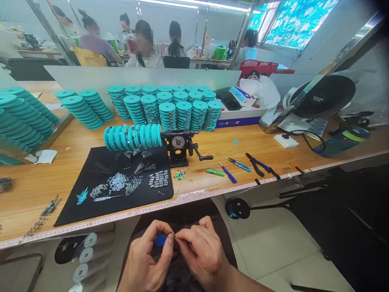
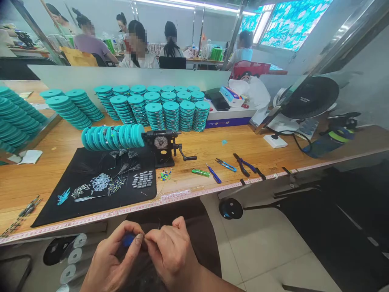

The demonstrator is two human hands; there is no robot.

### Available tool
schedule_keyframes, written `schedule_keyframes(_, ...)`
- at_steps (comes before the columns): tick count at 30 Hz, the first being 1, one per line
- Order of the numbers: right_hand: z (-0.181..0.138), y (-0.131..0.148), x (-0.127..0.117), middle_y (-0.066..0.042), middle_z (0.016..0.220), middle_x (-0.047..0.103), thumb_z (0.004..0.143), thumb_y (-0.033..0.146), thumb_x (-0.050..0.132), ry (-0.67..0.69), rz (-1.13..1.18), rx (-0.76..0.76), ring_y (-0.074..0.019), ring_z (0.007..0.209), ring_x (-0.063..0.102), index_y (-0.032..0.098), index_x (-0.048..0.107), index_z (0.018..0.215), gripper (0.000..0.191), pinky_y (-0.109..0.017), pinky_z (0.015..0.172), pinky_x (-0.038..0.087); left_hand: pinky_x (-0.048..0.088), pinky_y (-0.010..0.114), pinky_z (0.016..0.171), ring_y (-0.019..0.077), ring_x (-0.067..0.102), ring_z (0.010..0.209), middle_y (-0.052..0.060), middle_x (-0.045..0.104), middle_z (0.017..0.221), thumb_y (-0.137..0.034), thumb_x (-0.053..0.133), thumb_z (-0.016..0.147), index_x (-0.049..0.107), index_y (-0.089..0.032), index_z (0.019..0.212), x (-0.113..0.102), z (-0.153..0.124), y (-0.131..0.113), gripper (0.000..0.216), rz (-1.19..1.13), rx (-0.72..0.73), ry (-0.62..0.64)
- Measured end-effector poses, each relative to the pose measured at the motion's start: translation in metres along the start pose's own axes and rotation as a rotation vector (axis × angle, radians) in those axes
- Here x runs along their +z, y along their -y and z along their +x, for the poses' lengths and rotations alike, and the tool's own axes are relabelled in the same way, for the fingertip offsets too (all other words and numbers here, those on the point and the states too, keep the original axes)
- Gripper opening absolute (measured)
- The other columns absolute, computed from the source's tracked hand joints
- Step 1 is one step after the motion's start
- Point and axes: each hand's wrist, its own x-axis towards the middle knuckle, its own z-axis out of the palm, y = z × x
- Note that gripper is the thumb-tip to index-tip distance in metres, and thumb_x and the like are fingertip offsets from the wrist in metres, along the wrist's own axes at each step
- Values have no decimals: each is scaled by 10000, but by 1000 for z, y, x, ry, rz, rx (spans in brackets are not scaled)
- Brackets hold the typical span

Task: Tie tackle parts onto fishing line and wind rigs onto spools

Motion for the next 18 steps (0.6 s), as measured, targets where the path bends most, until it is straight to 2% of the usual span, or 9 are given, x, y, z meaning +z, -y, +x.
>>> schedule_keyframes(8, 2, 1, -1, 21, 608, 569, 970, 111, 467, 10, -31, -39, -118, 528, 455, 152, 582, 901, 140, -305, 645, 252, 477, 162, 501, 106, 578, 509, -56, 572, 623, -240, 462, 899, 509, -232, 777, 6, -2, 6, 131, 61, -12, -11)
schedule_keyframes(14, 2, 2, -3, 20, 589, 563, 977, 120, 445, 82, -73, -31, -125, 529, 474, 159, 590, 862, 189, -308, 649, 258, 465, 166, 502, 105, 563, 502, -62, 569, 608, -260, 442, 924, 478, -236, 799, 7, -2, 6, 133, -31, -83, 11)
schedule_keyframes(18, 2, 1, -2, 21, 594, 573, 977, 116, 450, 69, -61, -34, -121, 520, 469, 159, 580, 864, 177, -308, 640, 252, 448, 174, 498, 109, 544, 501, -59, 559, 609, -282, 445, 927, 481, -236, 798, 9, -3, 8, 142, -76, -103, 32)
